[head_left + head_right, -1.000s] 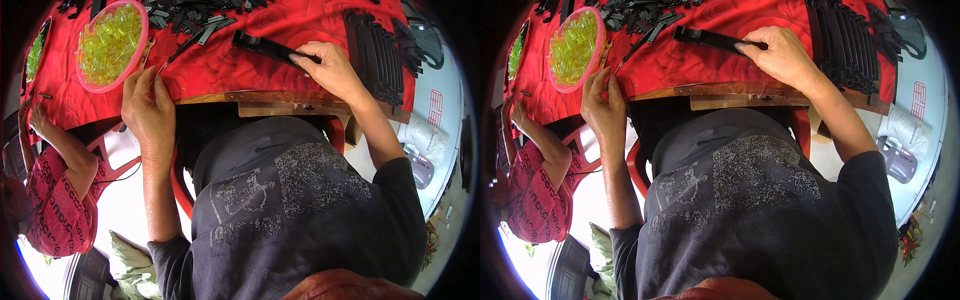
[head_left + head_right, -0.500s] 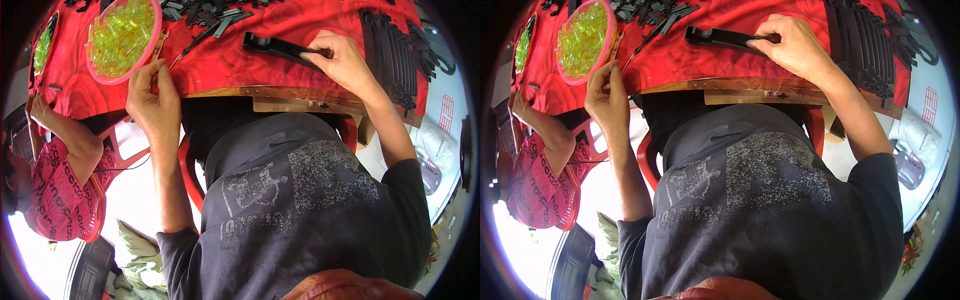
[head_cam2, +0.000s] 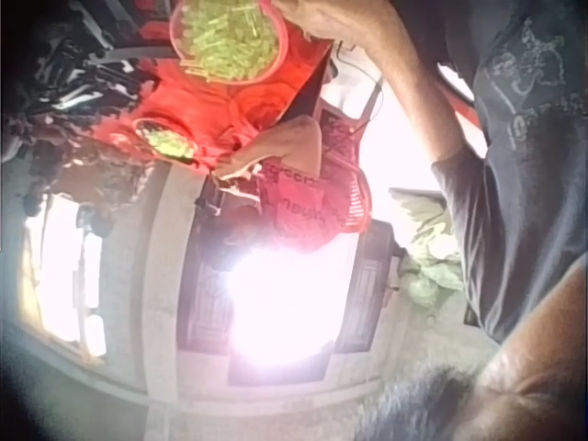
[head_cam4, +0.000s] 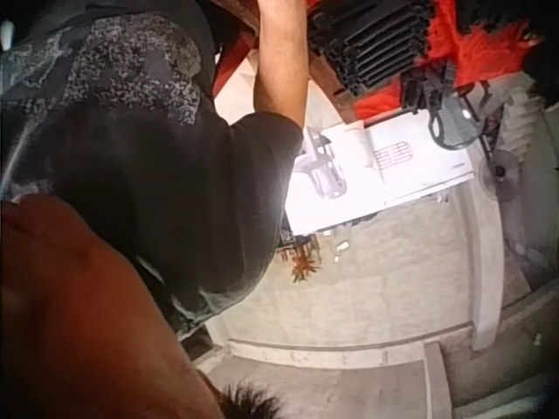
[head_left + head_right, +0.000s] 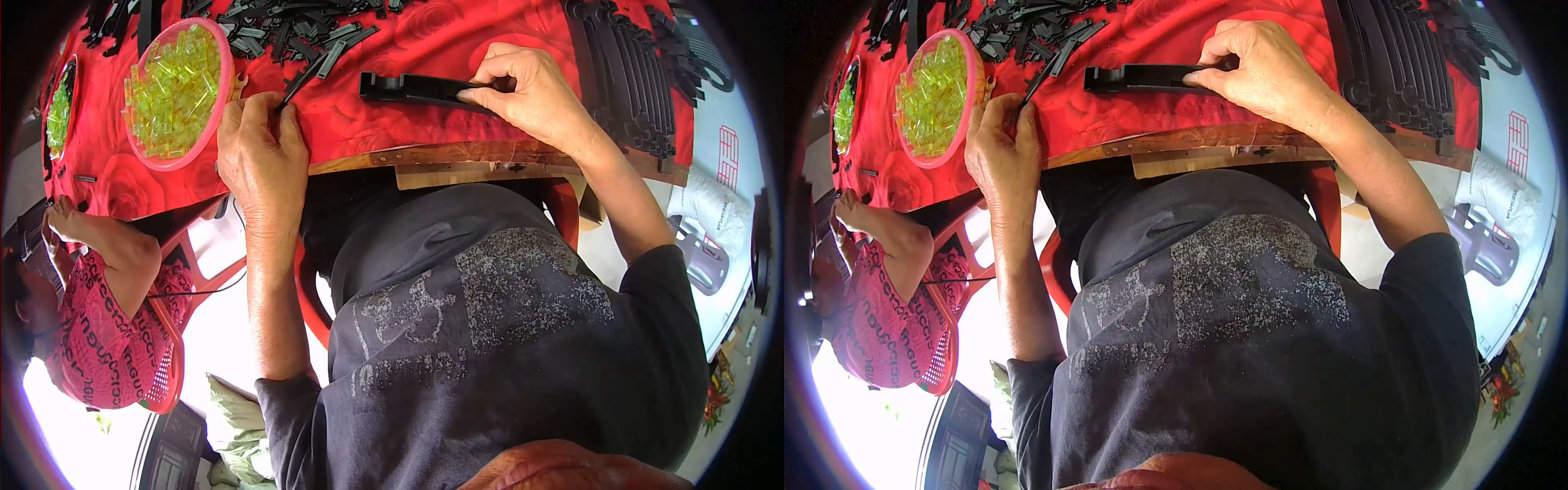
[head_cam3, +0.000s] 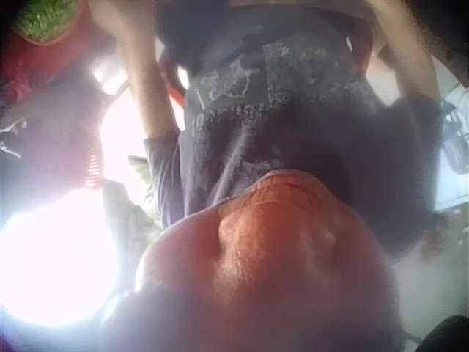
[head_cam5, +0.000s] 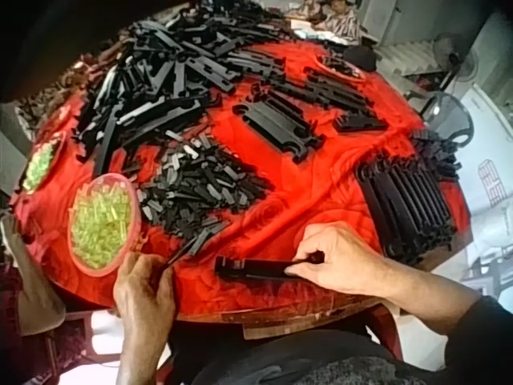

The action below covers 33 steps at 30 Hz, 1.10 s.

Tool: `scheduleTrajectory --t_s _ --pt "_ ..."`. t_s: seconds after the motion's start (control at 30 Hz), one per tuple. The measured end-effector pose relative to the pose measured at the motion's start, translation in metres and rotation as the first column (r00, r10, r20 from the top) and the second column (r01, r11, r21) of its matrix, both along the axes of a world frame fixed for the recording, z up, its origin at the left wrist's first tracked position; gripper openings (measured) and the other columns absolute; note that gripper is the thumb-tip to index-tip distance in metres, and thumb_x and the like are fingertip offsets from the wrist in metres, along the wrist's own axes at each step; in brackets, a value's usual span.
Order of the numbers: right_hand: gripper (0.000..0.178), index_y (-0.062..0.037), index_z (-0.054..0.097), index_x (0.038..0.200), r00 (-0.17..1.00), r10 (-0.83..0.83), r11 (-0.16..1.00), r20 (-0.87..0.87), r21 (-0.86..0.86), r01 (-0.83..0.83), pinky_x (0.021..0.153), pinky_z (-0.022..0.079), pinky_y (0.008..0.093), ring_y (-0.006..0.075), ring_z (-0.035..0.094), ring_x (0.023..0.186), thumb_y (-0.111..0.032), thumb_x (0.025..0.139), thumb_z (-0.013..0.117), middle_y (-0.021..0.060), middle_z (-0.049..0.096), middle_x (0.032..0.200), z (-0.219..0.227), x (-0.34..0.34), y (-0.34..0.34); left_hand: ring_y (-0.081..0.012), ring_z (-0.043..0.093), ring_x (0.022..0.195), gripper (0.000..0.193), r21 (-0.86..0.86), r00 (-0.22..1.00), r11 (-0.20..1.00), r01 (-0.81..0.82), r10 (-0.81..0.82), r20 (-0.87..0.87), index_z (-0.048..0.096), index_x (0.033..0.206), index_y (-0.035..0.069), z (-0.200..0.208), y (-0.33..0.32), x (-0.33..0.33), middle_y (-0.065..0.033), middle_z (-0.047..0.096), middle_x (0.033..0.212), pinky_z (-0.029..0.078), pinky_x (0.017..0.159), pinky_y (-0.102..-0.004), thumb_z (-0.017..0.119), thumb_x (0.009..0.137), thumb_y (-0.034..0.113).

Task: The person assembles plastic components by fitting and pressing plastic pieces into a plastic housing by hand.

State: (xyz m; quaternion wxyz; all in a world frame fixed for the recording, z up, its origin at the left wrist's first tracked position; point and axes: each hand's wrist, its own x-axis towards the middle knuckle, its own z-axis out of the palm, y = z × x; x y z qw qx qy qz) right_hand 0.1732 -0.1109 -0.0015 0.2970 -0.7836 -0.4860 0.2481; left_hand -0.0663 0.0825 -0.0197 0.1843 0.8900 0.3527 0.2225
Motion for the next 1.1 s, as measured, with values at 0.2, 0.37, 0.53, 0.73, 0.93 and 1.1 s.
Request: scheduleTrajectory --t_s 0.2,0.37,0.53,0.73,0.93,1.1 --pt "0.024 0.0039 0.061 0.075 0.999 0.008 0.999 -0.039 0.035 -0.006 0.055 0.038 0.0249 0.004 0.048 0.063 -0.002 0.082 0.083 -0.0011 0.051 0.075 -0.004 -0.002 0.001 -0.0355 0.066 0.089 0.013 -0.066 0.997 0.997 -0.035 0.03 -0.07 0.068 0.095 0.002 0.003 0.002 0.001 -0.0153 0.066 0.094 0.052 0.076 -0.0452 0.073 0.087 0.011" --pt "0.024 0.0028 0.06 0.075 0.995 -0.028 0.999 -0.098 0.039 0.032 0.055 0.037 0.0249 0.0039 0.047 0.063 -0.002 0.081 0.083 -0.0009 0.051 0.077 -0.011 -0.003 -0.001 -0.034 0.067 0.087 0.01 -0.094 0.999 0.995 -0.029 0.031 0.014 0.069 0.095 0.002 0.013 -0.006 0.008 -0.0146 0.066 0.091 0.053 0.077 -0.0435 0.072 0.087 0.008" --pt "0.023 0.0024 0.062 0.076 0.997 -0.032 0.999 -0.064 0.019 0.033 0.055 0.038 0.0259 0.0049 0.048 0.062 -0.004 0.081 0.084 -0.0003 0.051 0.077 -0.007 -0.004 0.001 -0.0325 0.068 0.077 0.01 -0.196 0.961 0.956 0.218 -0.176 0.212 0.071 0.099 0.004 0.03 -0.035 0.03 -0.0143 0.066 0.086 0.054 0.068 -0.0396 0.069 0.089 0.004" --pt "0.021 0.0024 0.065 0.078 0.994 -0.035 0.999 -0.102 0.019 0.037 0.056 0.041 0.027 0.0072 0.051 0.064 -0.005 0.08 0.084 0.0009 0.053 0.078 -0.007 -0.005 0.004 -0.0366 0.067 0.072 0.022 -0.264 0.904 0.865 0.427 -0.397 0.162 0.068 0.113 0.007 0.022 -0.063 0.046 -0.0133 0.067 0.084 0.054 0.064 -0.0467 0.068 0.091 0.012" --pt "0.02 0.0023 0.066 0.079 0.995 -0.06 0.998 -0.082 0.02 0.062 0.057 0.042 0.0283 0.0096 0.053 0.064 -0.006 0.079 0.084 0.0025 0.055 0.078 -0.008 -0.006 0.005 -0.0378 0.068 0.074 0.022 -0.304 0.883 0.84 0.449 -0.47 0.004 0.068 0.114 0.007 0.023 -0.06 0.055 -0.0143 0.067 0.084 0.054 0.063 -0.0484 0.064 0.094 0.013" --pt "0.02 0.0016 0.066 0.079 0.997 -0.062 0.998 -0.036 0.028 0.063 0.058 0.043 0.0297 0.0117 0.053 0.063 -0.006 0.077 0.085 0.0034 0.057 0.077 -0.007 -0.008 0.005 -0.0376 0.07 0.08 0.022 -0.345 0.868 0.831 0.437 -0.49 -0.08 0.071 0.114 0.005 0.031 -0.056 0.058 -0.018 0.072 0.094 0.055 0.068 -0.0435 0.067 0.093 0.009"
